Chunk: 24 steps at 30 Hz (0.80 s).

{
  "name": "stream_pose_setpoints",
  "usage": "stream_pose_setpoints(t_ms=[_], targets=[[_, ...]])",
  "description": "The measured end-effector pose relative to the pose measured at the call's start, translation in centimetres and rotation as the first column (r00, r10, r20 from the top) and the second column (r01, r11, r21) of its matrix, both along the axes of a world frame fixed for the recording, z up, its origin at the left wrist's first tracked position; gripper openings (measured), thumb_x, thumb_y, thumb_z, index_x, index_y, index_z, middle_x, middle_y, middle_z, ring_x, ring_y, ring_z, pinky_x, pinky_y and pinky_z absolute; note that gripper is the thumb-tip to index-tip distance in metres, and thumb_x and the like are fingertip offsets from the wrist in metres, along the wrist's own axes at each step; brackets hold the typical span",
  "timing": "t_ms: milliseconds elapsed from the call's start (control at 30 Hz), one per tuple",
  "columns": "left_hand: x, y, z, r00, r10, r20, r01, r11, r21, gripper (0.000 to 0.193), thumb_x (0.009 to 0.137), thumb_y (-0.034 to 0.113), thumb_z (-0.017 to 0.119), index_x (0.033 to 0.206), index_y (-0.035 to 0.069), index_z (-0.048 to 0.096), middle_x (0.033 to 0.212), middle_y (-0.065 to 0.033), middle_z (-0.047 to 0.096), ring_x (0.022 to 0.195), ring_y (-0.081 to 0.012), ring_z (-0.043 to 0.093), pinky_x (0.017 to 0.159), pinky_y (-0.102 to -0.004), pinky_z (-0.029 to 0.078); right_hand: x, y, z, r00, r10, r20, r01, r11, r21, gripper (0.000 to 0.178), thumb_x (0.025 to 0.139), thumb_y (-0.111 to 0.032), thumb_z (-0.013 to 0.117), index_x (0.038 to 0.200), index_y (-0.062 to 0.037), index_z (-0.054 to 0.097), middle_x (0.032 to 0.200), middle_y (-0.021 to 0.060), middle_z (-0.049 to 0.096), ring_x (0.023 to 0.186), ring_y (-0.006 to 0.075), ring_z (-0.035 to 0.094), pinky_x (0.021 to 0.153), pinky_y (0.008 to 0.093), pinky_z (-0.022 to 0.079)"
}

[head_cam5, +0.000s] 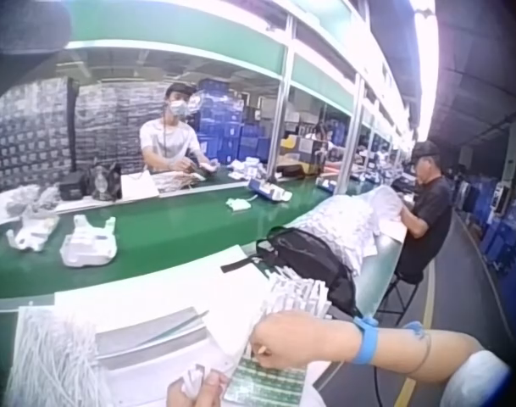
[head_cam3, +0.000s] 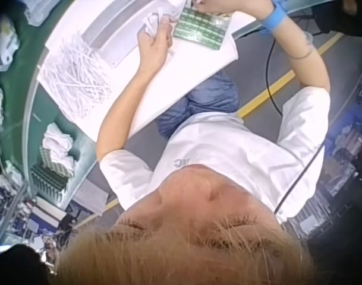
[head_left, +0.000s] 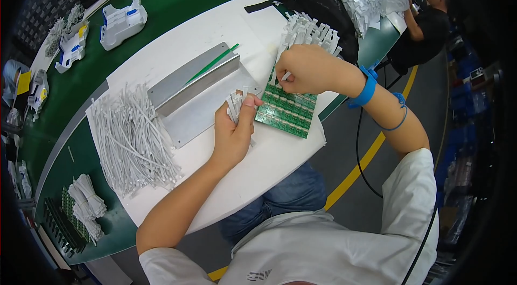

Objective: The person inserts wire connector components into slots on printed circuit boards by hand at an assembly station.

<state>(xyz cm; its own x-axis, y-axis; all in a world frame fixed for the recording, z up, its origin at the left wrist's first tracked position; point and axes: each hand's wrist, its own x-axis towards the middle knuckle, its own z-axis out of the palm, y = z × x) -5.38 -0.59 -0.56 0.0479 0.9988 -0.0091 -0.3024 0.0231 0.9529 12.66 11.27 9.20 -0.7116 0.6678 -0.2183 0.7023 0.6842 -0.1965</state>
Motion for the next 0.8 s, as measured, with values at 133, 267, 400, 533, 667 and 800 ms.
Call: stream_pose_setpoints(t_ms=[133, 267, 400, 533, 667, 800], targets=[[0.0, 0.0, 0.0, 1.0, -0.004, 0.026, 0.004, 1.0, -0.014, 0.026, 0.106, 0.024, 0.052, 0.098, 0.002, 0.063, 0.067, 0.0066, 0.045, 0.053, -0.0005, 0.035, 0.047, -0.0211, 0.026, -0.1, -0.2, -0.4, 0.999, 0.046, 0.014, -0.047, 0.993, 0.106, 0.012, 0.073, -0.014, 0.071, 0.082, -0.0062, 0.076, 0.075, 0.0105, 0.073, 0.073, 0.0302, 0.072, 0.066, 0.0391, 0.056], [0.2, -0.2, -0.4, 1.0, 0.001, 0.022, 0.0, 1.0, -0.009, 0.026, 0.106, 0.024, 0.052, 0.098, 0.001, 0.062, 0.067, 0.0066, 0.045, 0.052, -0.0004, 0.034, 0.047, -0.0211, 0.026, -0.6, -0.5, -0.4, 0.998, 0.043, 0.045, -0.047, 0.993, 0.104, 0.012, 0.072, -0.013, 0.071, 0.081, -0.0068, 0.077, 0.076, 0.0112, 0.073, 0.074, 0.0302, 0.071, 0.066, 0.0394, 0.056], [0.2, -0.1, -0.5, 0.999, -0.002, 0.032, 0.003, 1.0, -0.016, 0.026, 0.106, 0.024, 0.052, 0.098, 0.001, 0.063, 0.067, 0.0066, 0.044, 0.052, -0.0003, 0.033, 0.047, -0.0213, 0.025, -0.8, -0.3, -0.7, 0.994, 0.02, 0.107, -0.031, 0.995, 0.098, 0.011, 0.072, -0.014, 0.072, 0.08, -0.0072, 0.077, 0.081, 0.0114, 0.074, 0.077, 0.0292, 0.072, 0.067, 0.0391, 0.057], [0.4, -0.4, -0.5, 1.0, -0.002, 0.01, 0.002, 1.0, -0.025, 0.026, 0.106, 0.024, 0.052, 0.098, 0.001, 0.063, 0.066, 0.0068, 0.044, 0.052, -0.0003, 0.034, 0.046, -0.0216, 0.025, 0.2, 0.1, -1.5, 0.999, -0.017, 0.034, 0.016, 1.0, 0.022, 0.01, 0.073, -0.015, 0.073, 0.079, -0.0088, 0.077, 0.082, 0.0093, 0.074, 0.078, 0.0289, 0.072, 0.069, 0.0381, 0.057], [0.6, -1.4, -0.5, 1.0, -0.015, 0.012, 0.015, 1.0, -0.008, 0.026, 0.106, 0.023, 0.051, 0.099, 0.001, 0.063, 0.066, 0.0064, 0.042, 0.052, -0.0005, 0.032, 0.046, -0.0215, 0.024, 0.4, -0.9, -1.7, 1.0, 0.007, 0.007, -0.007, 0.999, 0.043, 0.01, 0.073, -0.015, 0.072, 0.08, -0.0102, 0.078, 0.083, 0.0086, 0.075, 0.076, 0.0296, 0.072, 0.068, 0.0377, 0.057], [0.3, -2.5, -0.2, 0.993, -0.058, 0.103, 0.062, 0.998, -0.027, 0.028, 0.106, 0.02, 0.046, 0.1, -0.001, 0.063, 0.069, 0.0044, 0.041, 0.052, -0.0016, 0.027, 0.047, -0.0215, 0.022, 0.0, -3.9, -2.0, 0.999, 0.009, 0.039, -0.02, 0.951, 0.307, 0.008, 0.074, -0.017, 0.074, 0.076, -0.0091, 0.075, 0.077, 0.0085, 0.071, 0.075, 0.0291, 0.07, 0.064, 0.0401, 0.055]])
